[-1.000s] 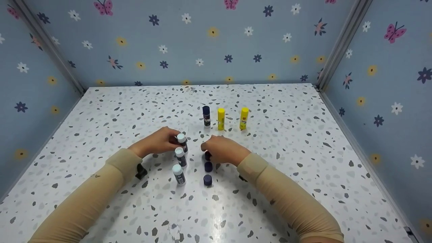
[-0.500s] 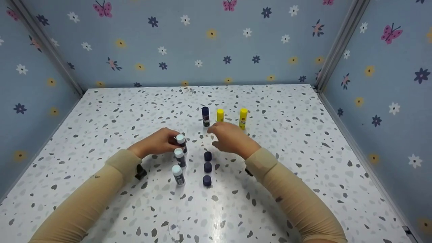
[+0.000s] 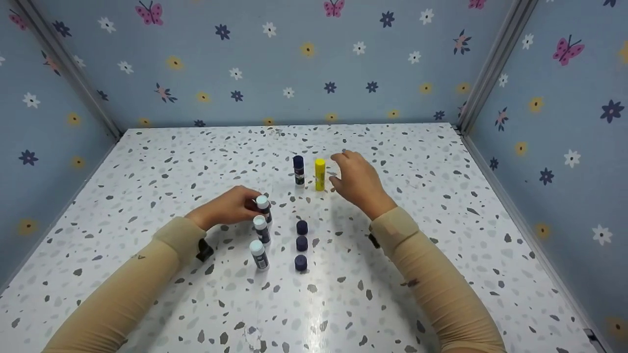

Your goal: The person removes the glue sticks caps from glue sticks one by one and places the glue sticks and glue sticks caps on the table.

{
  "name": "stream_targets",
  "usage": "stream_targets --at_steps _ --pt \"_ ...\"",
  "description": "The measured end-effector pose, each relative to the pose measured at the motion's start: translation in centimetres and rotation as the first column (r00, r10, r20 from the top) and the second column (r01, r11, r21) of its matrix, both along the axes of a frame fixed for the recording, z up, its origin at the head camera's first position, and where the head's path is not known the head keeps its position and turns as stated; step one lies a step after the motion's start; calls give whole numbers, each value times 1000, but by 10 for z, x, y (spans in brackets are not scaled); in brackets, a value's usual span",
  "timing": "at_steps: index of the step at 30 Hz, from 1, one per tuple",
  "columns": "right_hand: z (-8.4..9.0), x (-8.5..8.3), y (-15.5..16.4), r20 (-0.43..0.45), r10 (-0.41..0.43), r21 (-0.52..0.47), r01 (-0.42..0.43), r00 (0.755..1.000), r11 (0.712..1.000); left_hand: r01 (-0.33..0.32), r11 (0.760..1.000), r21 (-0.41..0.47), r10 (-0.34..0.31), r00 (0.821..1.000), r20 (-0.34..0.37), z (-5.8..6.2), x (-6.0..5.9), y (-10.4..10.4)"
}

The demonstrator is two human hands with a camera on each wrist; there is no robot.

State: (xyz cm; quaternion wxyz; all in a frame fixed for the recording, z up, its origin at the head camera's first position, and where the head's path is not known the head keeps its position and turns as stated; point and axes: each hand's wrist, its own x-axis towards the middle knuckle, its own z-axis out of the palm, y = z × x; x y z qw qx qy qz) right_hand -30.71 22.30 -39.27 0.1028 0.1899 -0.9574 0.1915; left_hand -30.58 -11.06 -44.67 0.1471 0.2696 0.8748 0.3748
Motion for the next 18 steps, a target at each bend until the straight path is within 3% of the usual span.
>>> stream_targets --at_steps 9,18 --pt "-6 -15 16 44 -155 -64 157 987 986 7 1000 15 -7 1000 7 -1 1 1" --pt "-16 -34 24 199 -228 -43 241 953 970 7 1000 -3 -7 1000 5 1 1 0"
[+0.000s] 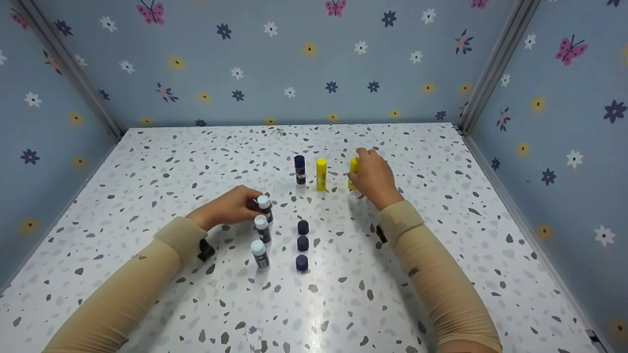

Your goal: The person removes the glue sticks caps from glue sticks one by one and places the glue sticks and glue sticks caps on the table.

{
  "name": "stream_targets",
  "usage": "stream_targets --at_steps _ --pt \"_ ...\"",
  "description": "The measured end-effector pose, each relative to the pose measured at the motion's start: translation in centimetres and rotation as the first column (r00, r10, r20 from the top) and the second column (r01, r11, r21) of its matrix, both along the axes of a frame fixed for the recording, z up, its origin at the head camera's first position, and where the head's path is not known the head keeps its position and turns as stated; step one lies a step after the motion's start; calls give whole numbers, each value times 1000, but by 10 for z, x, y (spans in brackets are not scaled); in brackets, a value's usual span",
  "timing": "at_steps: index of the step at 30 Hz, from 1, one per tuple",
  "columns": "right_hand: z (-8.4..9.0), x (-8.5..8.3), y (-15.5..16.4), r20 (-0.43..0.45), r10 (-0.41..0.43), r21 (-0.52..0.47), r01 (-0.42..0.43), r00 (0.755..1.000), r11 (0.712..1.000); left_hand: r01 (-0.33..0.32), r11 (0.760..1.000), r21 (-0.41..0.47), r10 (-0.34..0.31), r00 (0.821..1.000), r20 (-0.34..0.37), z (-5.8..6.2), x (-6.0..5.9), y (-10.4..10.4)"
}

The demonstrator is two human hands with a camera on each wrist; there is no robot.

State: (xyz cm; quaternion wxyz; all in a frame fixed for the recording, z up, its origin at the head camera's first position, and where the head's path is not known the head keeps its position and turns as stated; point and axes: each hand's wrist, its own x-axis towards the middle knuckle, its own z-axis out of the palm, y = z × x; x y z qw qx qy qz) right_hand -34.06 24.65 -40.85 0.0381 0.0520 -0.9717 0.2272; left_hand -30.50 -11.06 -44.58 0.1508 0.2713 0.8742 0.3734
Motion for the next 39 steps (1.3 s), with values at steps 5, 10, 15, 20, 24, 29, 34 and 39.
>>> stream_targets --at_steps 5,10,15,20,24,29,34,39 --pt "-4 -6 -1 61 -2 -30 4 998 1000 -4 1000 1 4 1000 3 0 1 1" --pt "-4 -10 -4 92 -21 -37 24 996 999 -6 1000 -9 6 1000 11 -1 2 2" --pt "-4 -14 -7 107 -38 -29 41 994 999 -2 1000 -13 2 1000 -10 -1 2 3" --pt "-3 -19 -9 132 -57 -13 59 990 998 -2 1000 -6 2 1000 -17 0 2 2" --pt "-2 -22 -10 162 -65 -9 67 985 998 -5 1000 -5 5 1000 -18 1 2 2" --pt "-2 -24 -9 183 -69 -28 75 981 997 2 1000 -6 -2 1000 -19 2 3 3" --pt "-2 -24 -8 192 -66 -41 75 979 996 5 1000 0 -5 1000 -14 1 3 2" --pt "-2 -22 -7 187 -50 -41 59 981 997 17 1000 -5 -17 1000 -15 -1 2 1"
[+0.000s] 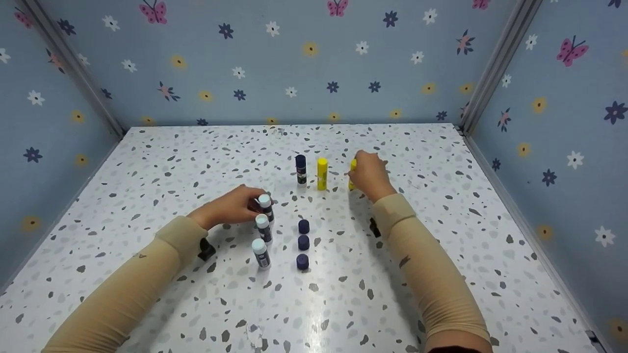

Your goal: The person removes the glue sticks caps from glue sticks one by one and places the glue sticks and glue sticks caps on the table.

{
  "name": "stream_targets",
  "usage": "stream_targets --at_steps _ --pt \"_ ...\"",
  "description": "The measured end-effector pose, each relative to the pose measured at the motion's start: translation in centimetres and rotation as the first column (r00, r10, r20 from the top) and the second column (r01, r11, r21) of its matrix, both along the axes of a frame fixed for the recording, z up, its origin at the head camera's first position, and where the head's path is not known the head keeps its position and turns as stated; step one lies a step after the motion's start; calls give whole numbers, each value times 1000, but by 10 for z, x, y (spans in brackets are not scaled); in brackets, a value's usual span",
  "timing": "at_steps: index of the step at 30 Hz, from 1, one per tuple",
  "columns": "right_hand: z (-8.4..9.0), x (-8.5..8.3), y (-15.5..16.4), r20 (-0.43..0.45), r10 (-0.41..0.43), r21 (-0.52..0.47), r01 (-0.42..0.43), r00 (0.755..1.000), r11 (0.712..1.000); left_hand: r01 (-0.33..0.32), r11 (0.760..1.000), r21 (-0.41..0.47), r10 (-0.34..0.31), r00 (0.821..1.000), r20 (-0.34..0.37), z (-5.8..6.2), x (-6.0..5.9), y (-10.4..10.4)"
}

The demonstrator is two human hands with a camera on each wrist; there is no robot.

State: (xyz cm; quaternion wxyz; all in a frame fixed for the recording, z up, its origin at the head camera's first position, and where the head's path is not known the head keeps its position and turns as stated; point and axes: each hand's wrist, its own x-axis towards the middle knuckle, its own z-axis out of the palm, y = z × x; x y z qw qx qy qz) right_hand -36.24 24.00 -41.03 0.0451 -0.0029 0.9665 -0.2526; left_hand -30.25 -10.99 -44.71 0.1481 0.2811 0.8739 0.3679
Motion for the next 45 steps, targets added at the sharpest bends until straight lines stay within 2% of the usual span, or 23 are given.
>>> stream_targets --at_steps 7,14,19,23,28,32,36,40,45 --pt "-1 4 4 -19 1 -7 -1 1000 1000 2 1000 -13 -2 1000 25 1 0 -7" --pt "4 10 5 -123 -35 -66 27 992 997 -28 999 -29 28 1000 12 4 -3 -19" --pt "6 16 5 -213 -46 -124 20 976 992 -63 995 -83 59 997 -42 9 -4 -25" --pt "6 19 4 -297 -37 -176 -16 954 984 -129 984 -126 113 986 -121 15 -4 -28" --pt "8 23 0 -424 -24 -221 -78 905 972 -259 958 -124 229 950 -212 22 -6 -29" --pt "12 28 -5 -509 -6 -239 -135 861 962 -360 929 -85 325 903 -280 30 -5 -29" --pt "19 34 -11 -572 26 -263 -214 820 941 -415 909 -42 379 863 -335 43 -2 -27" --pt "22 40 -17 -615 56 -264 -272 787 925 -418 908 -39 371 842 -393 55 1 -24" --pt "23 44 -25 -651 68 -284 -326 756 902 -389 919 -65 304 803 -512 68 6 -15"
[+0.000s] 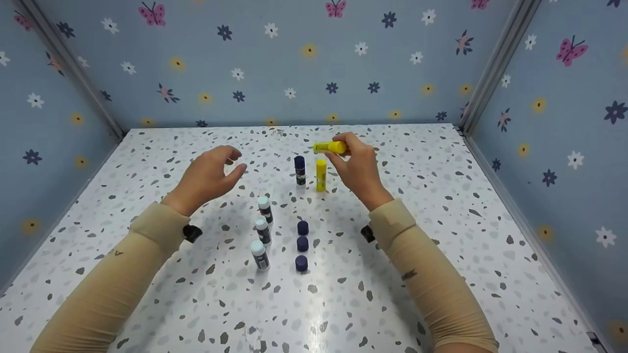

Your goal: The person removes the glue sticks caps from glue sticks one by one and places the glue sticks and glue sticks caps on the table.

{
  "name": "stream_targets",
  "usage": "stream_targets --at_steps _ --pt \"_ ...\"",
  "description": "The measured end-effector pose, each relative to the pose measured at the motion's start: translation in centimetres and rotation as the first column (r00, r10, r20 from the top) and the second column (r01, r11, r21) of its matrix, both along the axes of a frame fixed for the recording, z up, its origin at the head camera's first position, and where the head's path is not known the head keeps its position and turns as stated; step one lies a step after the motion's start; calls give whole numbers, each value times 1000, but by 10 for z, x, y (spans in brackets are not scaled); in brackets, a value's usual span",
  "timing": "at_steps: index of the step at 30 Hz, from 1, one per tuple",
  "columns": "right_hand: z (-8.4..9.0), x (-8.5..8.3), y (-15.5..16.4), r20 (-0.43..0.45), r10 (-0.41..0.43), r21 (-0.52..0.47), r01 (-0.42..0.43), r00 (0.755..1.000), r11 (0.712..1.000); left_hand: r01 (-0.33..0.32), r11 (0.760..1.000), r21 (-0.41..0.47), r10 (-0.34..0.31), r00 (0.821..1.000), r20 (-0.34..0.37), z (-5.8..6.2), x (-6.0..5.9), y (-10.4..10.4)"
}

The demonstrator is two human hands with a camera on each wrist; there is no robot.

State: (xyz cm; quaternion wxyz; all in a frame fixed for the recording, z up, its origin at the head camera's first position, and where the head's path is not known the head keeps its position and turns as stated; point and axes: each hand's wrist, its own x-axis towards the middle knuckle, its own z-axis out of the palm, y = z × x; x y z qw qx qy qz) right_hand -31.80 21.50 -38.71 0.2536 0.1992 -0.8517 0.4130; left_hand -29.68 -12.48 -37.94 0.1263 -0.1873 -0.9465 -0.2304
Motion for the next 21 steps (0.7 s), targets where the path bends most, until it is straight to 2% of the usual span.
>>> stream_targets --at_steps 5,13,21 --pt "1 5 -8 -18 86 -50 -87 996 995 39 997 -66 -45 995 -94 9 6 11" --pt "3 13 -20 78 190 -203 -171 979 964 62 981 -182 -105 965 -239 13 13 27" --pt "4 24 -35 128 272 -296 -225 954 928 60 960 -272 -135 954 -268 16 20 44"
